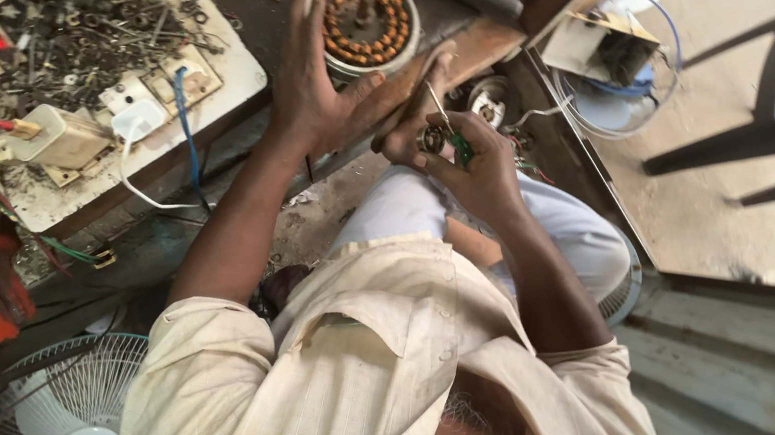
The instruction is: The person repairs an electric fan motor at a workbench. They hold and turn the wound rotor assembly, grind its shaft with a handheld power tool, fit a metal housing over it, then press a bearing into place and pack grease into the bearing using a small stick-like tool before seating the bearing onto the rotor shaft.
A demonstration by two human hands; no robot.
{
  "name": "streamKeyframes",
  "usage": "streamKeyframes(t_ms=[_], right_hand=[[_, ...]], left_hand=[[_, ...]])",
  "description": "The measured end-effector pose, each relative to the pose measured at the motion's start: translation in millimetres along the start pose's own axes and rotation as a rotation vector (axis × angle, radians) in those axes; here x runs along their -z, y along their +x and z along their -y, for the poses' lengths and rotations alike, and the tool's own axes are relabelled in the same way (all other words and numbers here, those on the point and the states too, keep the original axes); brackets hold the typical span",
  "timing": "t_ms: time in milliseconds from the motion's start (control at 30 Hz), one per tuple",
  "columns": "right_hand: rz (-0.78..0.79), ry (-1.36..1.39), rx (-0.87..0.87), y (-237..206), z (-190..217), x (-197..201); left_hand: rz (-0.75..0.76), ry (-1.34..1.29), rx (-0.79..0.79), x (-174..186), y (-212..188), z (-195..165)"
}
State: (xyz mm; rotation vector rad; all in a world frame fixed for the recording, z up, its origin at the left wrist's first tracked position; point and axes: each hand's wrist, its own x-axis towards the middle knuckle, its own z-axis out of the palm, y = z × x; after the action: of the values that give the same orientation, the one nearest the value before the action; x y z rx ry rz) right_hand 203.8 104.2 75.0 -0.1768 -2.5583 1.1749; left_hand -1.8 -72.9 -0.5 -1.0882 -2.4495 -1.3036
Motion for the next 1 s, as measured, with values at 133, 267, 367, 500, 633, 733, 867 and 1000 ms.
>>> streamKeyframes(t_ms=[133,267,367,500,633,733,867,1000], right_hand=[[-0.014,-0.010,0.085,-16.2,-1.5,8.8],[-0.038,0.024,0.044,-15.1,-2.8,11.0],[-0.057,0.096,0.039,-4.0,1.0,7.9],[-0.060,-0.017,0.152,7.4,6.0,3.4],[0.010,0.006,0.053,12.4,3.7,-6.1],[0.027,0.044,0.077,18.5,-2.5,-8.0],[-0.017,0.039,0.147,33.0,-4.8,-6.6],[-0.009,0.039,0.175,43.7,-4.7,-6.3]], left_hand=[[-0.050,0.017,-0.072,-3.2,1.7,1.1],[-0.088,0.109,-0.150,-6.2,2.4,-1.3],[-0.133,0.179,-0.207,-6.5,3.3,-3.4],[-0.125,0.192,-0.233,-4.7,6.8,-3.5],[-0.027,0.160,-0.152,-7.1,3.9,-0.2],[-0.015,0.193,-0.166,-12.8,0.3,2.0],[-0.054,0.295,-0.184,-15.9,-1.0,5.0],[-0.083,0.322,-0.226,-19.2,2.2,7.0]])
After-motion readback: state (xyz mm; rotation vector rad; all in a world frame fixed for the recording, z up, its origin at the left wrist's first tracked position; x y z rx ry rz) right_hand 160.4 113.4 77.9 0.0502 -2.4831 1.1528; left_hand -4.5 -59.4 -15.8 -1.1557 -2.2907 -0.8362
